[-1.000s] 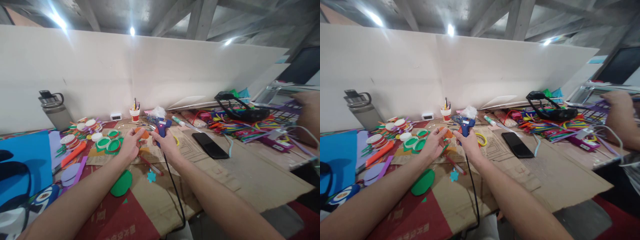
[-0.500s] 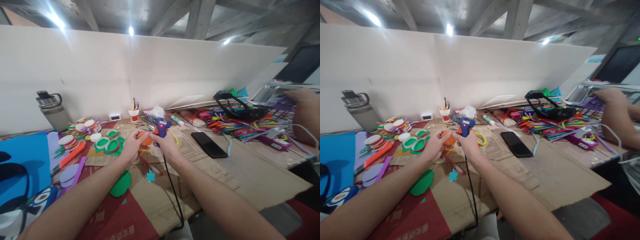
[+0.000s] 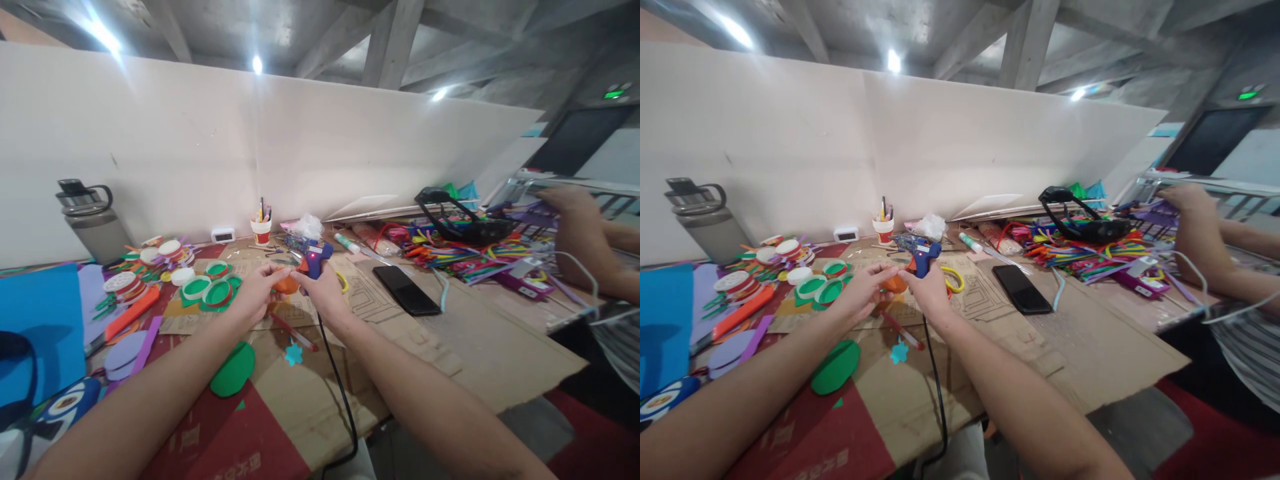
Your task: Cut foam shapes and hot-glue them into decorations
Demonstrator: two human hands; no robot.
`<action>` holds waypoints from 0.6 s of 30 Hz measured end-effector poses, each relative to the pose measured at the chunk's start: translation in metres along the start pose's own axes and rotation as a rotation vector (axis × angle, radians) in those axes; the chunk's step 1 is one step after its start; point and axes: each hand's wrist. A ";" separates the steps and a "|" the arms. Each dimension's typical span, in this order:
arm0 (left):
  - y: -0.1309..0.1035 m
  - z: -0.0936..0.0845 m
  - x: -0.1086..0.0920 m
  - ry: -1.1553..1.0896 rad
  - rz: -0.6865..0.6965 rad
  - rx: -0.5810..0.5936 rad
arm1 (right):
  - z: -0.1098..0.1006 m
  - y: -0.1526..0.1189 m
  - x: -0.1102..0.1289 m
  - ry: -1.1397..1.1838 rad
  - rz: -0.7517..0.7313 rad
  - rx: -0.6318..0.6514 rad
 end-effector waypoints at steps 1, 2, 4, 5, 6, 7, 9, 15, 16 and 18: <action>0.000 0.000 0.001 -0.020 0.016 -0.004 | 0.001 0.000 0.001 0.005 0.010 0.004; 0.000 0.000 0.002 -0.035 0.034 -0.007 | 0.001 -0.001 0.001 0.008 0.022 0.004; 0.000 0.000 0.003 -0.045 0.067 -0.012 | 0.003 -0.002 0.003 0.010 0.041 0.001; 0.000 0.001 0.004 -0.044 0.083 -0.012 | 0.003 -0.003 0.004 0.012 0.043 0.002; 0.001 0.001 0.005 -0.040 0.096 -0.011 | 0.004 -0.003 0.005 0.014 0.043 0.004; 0.001 0.001 0.005 -0.035 0.105 -0.011 | 0.004 -0.004 0.005 0.015 0.042 0.006; 0.002 0.001 0.007 -0.019 0.114 -0.011 | 0.004 -0.004 0.006 0.015 0.044 0.013; 0.004 -0.001 0.007 -0.074 0.081 0.030 | 0.004 -0.004 0.007 0.097 0.063 0.048; 0.003 -0.002 0.006 -0.118 0.068 0.044 | 0.004 -0.004 0.007 0.123 0.063 0.053; 0.003 -0.002 0.006 -0.207 0.053 0.069 | 0.004 -0.005 0.008 0.158 0.059 0.049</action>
Point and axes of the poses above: each hand's wrist, its own y-axis towards the middle knuckle, its own z-axis out of the palm, x = y × z, and after that the axes turned 14 degrees about y, right-handed
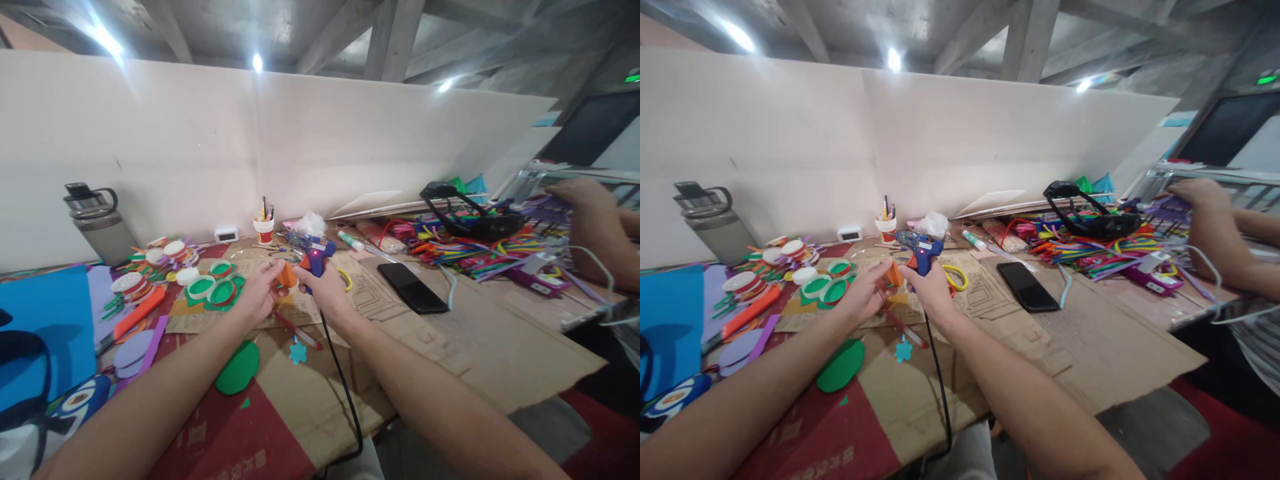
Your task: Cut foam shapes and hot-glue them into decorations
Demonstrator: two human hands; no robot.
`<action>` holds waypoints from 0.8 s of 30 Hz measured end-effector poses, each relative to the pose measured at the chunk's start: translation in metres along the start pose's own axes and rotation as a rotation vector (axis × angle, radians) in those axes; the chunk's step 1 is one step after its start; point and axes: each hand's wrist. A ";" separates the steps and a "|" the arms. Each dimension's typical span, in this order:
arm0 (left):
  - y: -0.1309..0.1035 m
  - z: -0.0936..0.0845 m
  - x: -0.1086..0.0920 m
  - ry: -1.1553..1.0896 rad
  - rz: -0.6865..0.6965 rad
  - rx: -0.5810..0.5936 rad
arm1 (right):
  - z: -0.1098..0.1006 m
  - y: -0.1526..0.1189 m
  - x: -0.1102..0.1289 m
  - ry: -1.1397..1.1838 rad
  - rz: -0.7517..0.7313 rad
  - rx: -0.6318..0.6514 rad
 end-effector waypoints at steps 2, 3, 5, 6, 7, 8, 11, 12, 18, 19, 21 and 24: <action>0.000 0.000 0.000 -0.071 -0.005 0.010 | 0.000 -0.001 0.001 0.007 -0.012 -0.001; 0.001 -0.001 0.000 -0.098 -0.007 0.008 | 0.001 -0.002 0.001 0.005 -0.017 0.006; 0.002 -0.001 0.002 -0.138 -0.019 -0.006 | 0.002 -0.004 0.001 -0.012 -0.024 0.028; 0.003 0.000 0.003 -0.157 -0.029 -0.020 | 0.002 -0.005 0.002 -0.025 -0.025 0.036; 0.003 0.000 0.004 -0.175 -0.041 -0.035 | 0.003 -0.006 0.002 -0.034 -0.026 0.040; 0.003 0.001 0.004 -0.191 -0.056 -0.046 | 0.003 -0.006 0.002 -0.040 -0.026 0.039; 0.003 0.005 0.004 -0.216 -0.115 -0.055 | 0.004 -0.007 0.003 -0.040 -0.018 0.032; 0.002 0.006 0.004 -0.216 -0.134 -0.045 | 0.004 -0.007 0.004 -0.041 -0.018 0.034; -0.003 0.007 -0.001 -0.143 -0.120 0.148 | 0.004 -0.006 0.005 -0.080 -0.038 -0.003; -0.003 0.006 -0.001 -0.116 -0.111 0.153 | 0.003 -0.006 0.006 -0.093 -0.045 -0.008; -0.003 0.005 0.000 -0.069 -0.107 0.129 | 0.003 -0.006 0.006 -0.120 -0.057 -0.012; -0.001 0.003 0.002 -0.047 -0.123 0.078 | 0.003 -0.006 0.007 -0.132 -0.066 -0.007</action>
Point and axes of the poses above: each hand's wrist, its own y-axis towards the middle knuckle, its own z-axis out of the palm, x = y × z, and after that the axes turned 14 degrees about y, right-handed
